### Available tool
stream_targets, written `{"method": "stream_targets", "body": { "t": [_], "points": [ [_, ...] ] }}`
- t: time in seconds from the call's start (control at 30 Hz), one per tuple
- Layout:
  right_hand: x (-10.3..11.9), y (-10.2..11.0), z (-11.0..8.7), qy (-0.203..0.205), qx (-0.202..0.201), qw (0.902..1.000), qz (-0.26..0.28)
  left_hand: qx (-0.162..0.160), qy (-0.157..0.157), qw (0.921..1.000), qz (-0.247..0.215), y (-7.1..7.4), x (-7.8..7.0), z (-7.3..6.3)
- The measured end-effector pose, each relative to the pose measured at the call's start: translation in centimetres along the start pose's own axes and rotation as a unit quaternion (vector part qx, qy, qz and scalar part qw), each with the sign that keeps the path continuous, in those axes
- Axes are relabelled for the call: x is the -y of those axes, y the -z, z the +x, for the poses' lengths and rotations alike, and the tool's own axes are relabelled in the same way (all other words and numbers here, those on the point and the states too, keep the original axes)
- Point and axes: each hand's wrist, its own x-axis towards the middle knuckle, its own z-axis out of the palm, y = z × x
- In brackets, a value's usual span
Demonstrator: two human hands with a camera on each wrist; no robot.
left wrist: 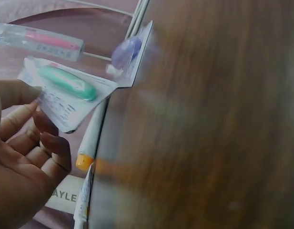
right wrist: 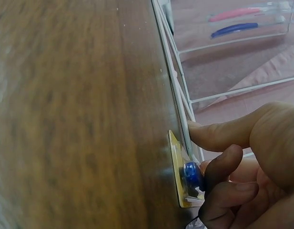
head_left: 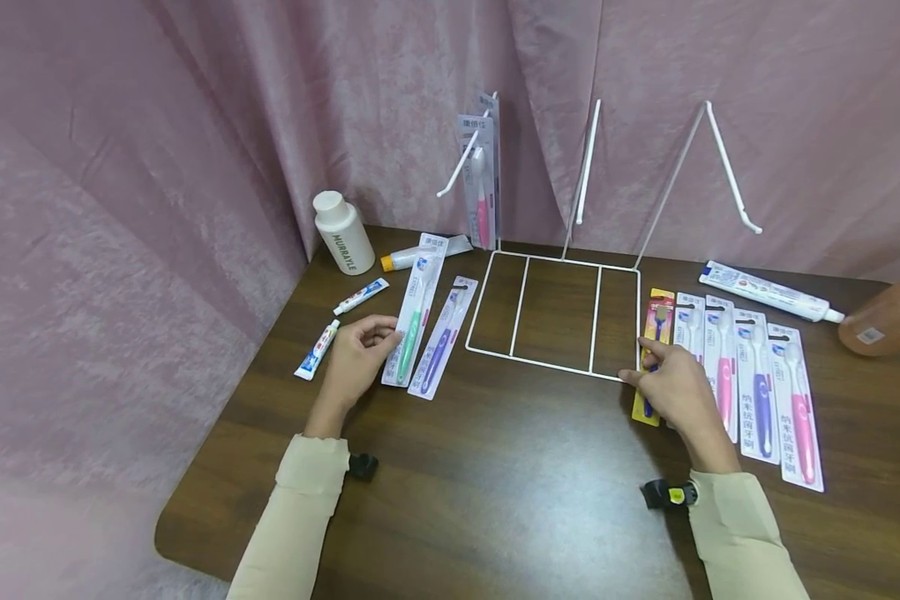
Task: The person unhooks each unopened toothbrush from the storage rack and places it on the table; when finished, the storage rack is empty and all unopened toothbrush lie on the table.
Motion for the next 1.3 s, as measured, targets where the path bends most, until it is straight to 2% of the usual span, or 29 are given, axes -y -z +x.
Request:
{"method": "stream_targets", "body": {
  "t": [0.3, 0.5, 0.67, 0.77, 0.83, 1.03, 1.07, 1.2, 1.27, 1.3],
  "points": [
    [-0.1, 0.0, 0.1, -0.001, 0.001, 1.0, -0.002, 0.013, 0.039, 0.9968, 0.068, -0.3, 1.0, 1.9],
    [-0.1, 0.1, 0.1, 0.002, -0.001, 1.0, -0.004, 0.049, 0.072, 0.9893, 0.117, -0.6, 1.1, 2.3],
    [0.0, 0.1, 0.1, -0.002, 0.002, 1.0, 0.0, 0.06, 0.062, 0.9867, 0.138, -0.9, 3.1, 3.3],
    [0.0, 0.0, 0.1, -0.004, 0.002, 1.0, -0.001, 0.069, 0.054, 0.9852, 0.147, -1.0, 3.7, 3.4],
    [0.0, 0.0, 0.1, -0.006, 0.002, 1.0, -0.003, 0.076, 0.056, 0.9831, 0.157, -1.1, 3.7, 3.4],
    [-0.1, 0.0, 0.0, -0.006, -0.001, 1.0, -0.007, 0.087, 0.072, 0.9777, 0.177, -1.5, 0.9, 2.2],
    [-0.1, 0.0, 0.0, -0.006, -0.001, 1.0, -0.006, 0.093, 0.064, 0.9795, 0.167, -1.4, 1.4, 2.1],
    [-0.1, 0.0, 0.0, -0.005, 0.0, 1.0, -0.005, 0.099, 0.061, 0.9804, 0.159, -1.2, 1.7, 2.1],
    [-0.1, -0.1, 0.1, -0.004, 0.001, 1.0, -0.005, 0.099, 0.053, 0.9803, 0.162, -1.1, 3.2, 2.6],
    [-0.1, -0.1, 0.1, -0.004, 0.0, 1.0, -0.005, 0.097, 0.06, 0.9782, 0.173, -1.2, 3.0, 2.6]
  ]
}}
